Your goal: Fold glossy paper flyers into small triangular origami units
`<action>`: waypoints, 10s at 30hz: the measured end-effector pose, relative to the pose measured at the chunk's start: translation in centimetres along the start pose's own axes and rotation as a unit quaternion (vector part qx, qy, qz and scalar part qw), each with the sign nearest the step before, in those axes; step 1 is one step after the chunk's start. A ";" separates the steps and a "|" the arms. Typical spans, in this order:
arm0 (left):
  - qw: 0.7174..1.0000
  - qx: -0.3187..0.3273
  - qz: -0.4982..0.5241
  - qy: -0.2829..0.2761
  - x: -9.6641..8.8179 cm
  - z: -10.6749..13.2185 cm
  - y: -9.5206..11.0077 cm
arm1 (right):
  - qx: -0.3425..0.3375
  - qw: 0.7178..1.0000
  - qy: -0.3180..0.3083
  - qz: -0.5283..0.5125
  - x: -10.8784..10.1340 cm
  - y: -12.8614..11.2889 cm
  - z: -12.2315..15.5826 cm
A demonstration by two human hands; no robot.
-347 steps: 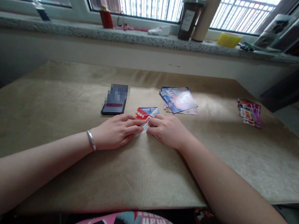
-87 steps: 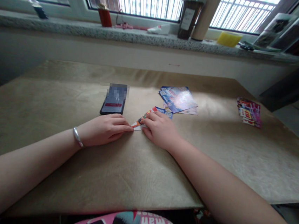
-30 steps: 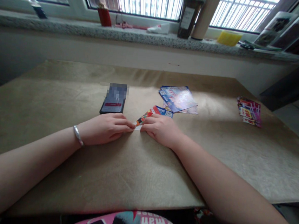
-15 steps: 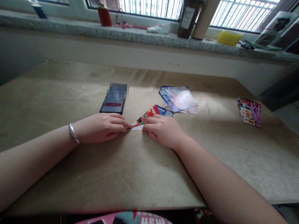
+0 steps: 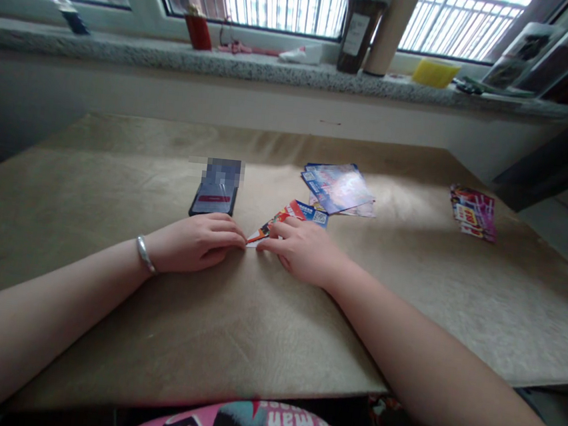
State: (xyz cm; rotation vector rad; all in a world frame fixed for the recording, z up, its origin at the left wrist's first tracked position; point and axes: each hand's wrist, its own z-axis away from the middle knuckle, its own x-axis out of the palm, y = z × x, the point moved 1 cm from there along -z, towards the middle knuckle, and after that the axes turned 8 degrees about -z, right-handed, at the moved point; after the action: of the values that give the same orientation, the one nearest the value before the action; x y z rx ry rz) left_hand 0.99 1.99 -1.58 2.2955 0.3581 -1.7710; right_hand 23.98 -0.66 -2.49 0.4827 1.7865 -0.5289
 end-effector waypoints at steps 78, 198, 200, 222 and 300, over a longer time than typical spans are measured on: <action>1.000 0.013 -0.014 -0.006 -0.2 -0.3 0.0 | 0.009 0.998 0.023 -0.054 -0.3 -0.1 0.3; 0.993 -0.038 0.048 -0.104 0.5 -0.1 -0.1 | -0.008 0.992 0.019 -0.127 -1.6 2.1 2.2; 0.994 -0.040 0.045 -0.092 0.6 -0.1 0.0 | -0.011 0.994 0.013 -0.112 -1.8 2.2 2.3; 0.984 -0.165 0.008 -0.064 1.5 -0.7 2.0 | 0.087 0.987 -0.012 -0.134 -2.4 3.2 2.4; 0.926 -0.308 -0.083 -0.204 -3.1 -1.0 1.7 | 0.211 0.963 -0.002 -0.170 -1.7 2.6 2.5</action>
State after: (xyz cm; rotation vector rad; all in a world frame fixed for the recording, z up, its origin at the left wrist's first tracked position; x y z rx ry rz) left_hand 1.72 0.52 1.73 1.4643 0.8969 -1.8121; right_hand 27.81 -0.07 -1.75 0.4626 1.7631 -1.1640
